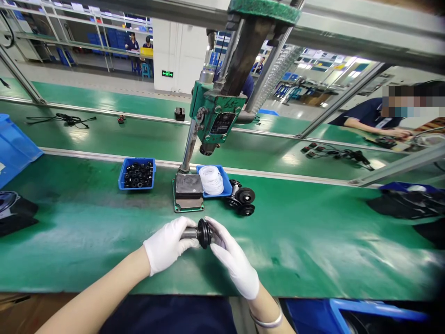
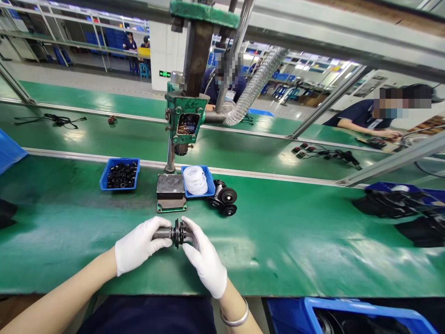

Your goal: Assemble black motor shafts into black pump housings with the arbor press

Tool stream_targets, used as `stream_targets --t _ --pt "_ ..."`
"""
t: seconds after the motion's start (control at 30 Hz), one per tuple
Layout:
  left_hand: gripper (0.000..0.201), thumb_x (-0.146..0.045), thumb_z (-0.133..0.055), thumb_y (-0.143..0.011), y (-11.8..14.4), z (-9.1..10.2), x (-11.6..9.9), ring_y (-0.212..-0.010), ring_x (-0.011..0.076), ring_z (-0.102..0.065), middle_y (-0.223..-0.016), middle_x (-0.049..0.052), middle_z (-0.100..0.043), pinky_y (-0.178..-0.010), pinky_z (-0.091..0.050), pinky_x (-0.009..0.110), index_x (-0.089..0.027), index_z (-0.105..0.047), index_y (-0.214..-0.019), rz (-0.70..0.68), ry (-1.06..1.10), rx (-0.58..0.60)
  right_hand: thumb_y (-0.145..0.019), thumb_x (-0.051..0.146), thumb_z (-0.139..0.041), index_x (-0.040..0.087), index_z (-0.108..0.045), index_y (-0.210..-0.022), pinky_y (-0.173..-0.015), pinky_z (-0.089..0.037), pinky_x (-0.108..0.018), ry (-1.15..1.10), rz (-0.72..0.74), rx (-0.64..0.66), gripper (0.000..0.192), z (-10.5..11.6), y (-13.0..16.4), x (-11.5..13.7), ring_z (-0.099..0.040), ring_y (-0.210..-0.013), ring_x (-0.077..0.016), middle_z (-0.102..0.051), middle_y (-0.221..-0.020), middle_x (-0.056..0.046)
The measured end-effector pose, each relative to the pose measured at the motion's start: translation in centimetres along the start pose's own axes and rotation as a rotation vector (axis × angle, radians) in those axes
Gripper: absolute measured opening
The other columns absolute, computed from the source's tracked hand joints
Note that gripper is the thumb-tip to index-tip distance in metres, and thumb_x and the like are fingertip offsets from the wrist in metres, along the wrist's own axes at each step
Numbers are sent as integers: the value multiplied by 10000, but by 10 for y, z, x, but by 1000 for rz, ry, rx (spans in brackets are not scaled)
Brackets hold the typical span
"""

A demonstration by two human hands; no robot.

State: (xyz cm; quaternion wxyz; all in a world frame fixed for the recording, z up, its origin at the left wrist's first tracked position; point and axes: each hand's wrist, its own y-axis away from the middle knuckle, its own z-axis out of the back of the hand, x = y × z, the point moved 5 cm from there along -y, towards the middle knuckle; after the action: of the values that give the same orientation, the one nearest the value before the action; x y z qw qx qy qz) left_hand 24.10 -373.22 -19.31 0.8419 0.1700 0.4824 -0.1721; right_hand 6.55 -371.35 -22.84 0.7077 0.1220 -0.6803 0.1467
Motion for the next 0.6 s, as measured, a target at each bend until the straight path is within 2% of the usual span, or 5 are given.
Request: stream_targets --t 0.17,0.3,0.43,0.6 --pt "205 -251 -587 -867 1 4 0 -988 207 -602 -1055 21 -647 -879 -457 315 -219 -521 -1059 -5 17 21 -905 209 -524 288 -381 -1383 -1086 -419 -447 207 83 -40 505 3 -1 13 -484 -1299 -244 -462 -1421 -98" --pt "215 -232 -601 -853 4 4 -2 -978 213 -603 -1043 20 -644 -866 -456 323 -224 -517 -1051 13 -23 85 -778 93 -562 244 -459 -1175 -953 -494 -380 355 201 -33 438 -5 -3 32 -548 -1093 -223 -501 -1191 -88" --pt "194 -201 -594 -851 6 2 -3 -953 212 -615 -1018 26 -648 -851 -465 330 -219 -504 -1022 61 -35 144 -706 58 -573 239 -441 -1018 -835 -502 -334 432 224 16 384 -14 -9 39 -511 -913 -196 -474 -1027 -56" --pt "169 -173 -585 -860 3 2 -5 -949 213 -640 -1018 46 -662 -838 -482 334 -206 -489 -996 79 -21 154 -670 33 -541 240 -409 -962 -800 -475 -321 471 241 63 382 -15 -18 44 -482 -867 -184 -457 -989 -41"
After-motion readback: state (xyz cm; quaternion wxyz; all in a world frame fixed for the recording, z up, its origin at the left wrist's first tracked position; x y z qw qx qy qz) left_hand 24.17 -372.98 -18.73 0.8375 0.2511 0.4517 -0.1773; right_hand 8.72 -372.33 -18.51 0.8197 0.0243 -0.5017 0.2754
